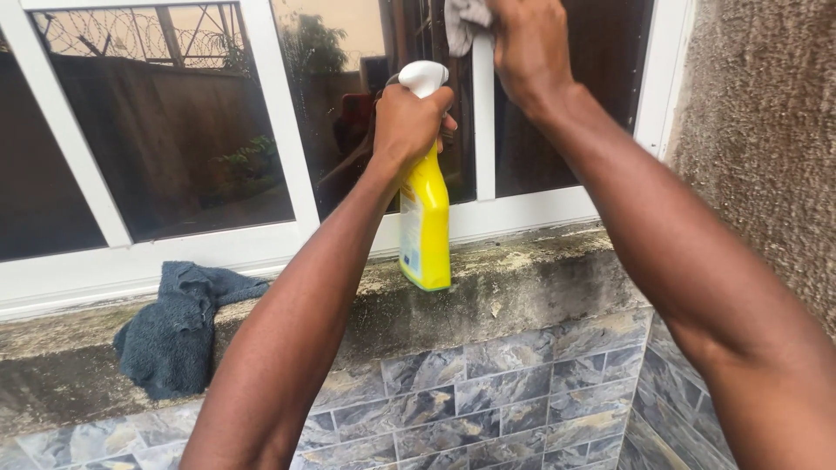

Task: Cleaning the exterior of a window using a spray bottle and a cloth.

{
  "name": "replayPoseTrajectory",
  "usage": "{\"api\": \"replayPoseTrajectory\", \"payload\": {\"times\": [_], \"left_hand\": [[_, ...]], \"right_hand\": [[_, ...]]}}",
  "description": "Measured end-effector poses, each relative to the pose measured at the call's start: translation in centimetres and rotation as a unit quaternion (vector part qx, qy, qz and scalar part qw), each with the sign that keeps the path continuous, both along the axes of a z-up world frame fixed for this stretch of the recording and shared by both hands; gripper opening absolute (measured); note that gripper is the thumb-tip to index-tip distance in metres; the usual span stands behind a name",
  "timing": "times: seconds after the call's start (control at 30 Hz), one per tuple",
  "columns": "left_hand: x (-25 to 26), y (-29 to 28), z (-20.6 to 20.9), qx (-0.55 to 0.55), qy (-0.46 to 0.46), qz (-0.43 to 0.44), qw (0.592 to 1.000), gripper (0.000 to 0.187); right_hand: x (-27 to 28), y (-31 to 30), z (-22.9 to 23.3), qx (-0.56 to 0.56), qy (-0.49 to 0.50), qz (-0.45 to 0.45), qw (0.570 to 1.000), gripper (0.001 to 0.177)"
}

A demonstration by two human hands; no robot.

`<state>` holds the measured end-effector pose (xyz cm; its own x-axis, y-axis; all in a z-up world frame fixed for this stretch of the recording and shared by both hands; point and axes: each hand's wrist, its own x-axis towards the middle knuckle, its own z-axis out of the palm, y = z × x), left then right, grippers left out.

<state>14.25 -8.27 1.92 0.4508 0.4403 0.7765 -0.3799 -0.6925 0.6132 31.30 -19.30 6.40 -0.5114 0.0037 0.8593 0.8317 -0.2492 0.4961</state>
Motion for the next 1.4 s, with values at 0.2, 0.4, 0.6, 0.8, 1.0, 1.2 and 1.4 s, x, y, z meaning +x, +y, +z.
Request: {"api": "replayPoseTrajectory", "payload": {"times": [0.2, 0.4, 0.6, 0.8, 1.0, 1.2, 1.4], "left_hand": [[1.6, -1.8, 2.2, 0.012, -0.028, -0.004, 1.0, 0.03], [2.7, -2.2, 5.0, 0.049, -0.058, 0.026, 0.997, 0.033], [4.4, -0.9, 8.2, 0.111, -0.075, 0.095, 0.986, 0.036], [5.4, -1.2, 9.8, 0.092, -0.048, 0.139, 0.985, 0.041], [5.9, -1.1, 9.3, 0.101, -0.072, 0.168, 0.978, 0.045], [4.7, -2.7, 7.6, 0.061, -0.001, 0.135, 0.989, 0.04], [5.6, -3.9, 7.0, 0.108, -0.008, 0.135, 0.985, 0.042]], "right_hand": [[-1.8, -0.9, -5.9, -0.015, 0.058, -0.023, 0.998, 0.044], [-2.8, -0.6, -9.0, -0.025, 0.143, -0.037, 0.989, 0.037], [-3.5, -0.1, -9.6, 0.016, 0.17, 0.005, 0.985, 0.039], [-3.9, 0.4, -10.0, 0.031, 0.205, 0.037, 0.977, 0.046], [-3.7, 0.8, -10.3, 0.046, 0.229, 0.057, 0.971, 0.047], [-3.2, 1.4, -10.4, 0.057, 0.268, 0.079, 0.958, 0.048], [-3.6, 1.0, -11.3, 0.071, 0.315, 0.067, 0.944, 0.043]]}}
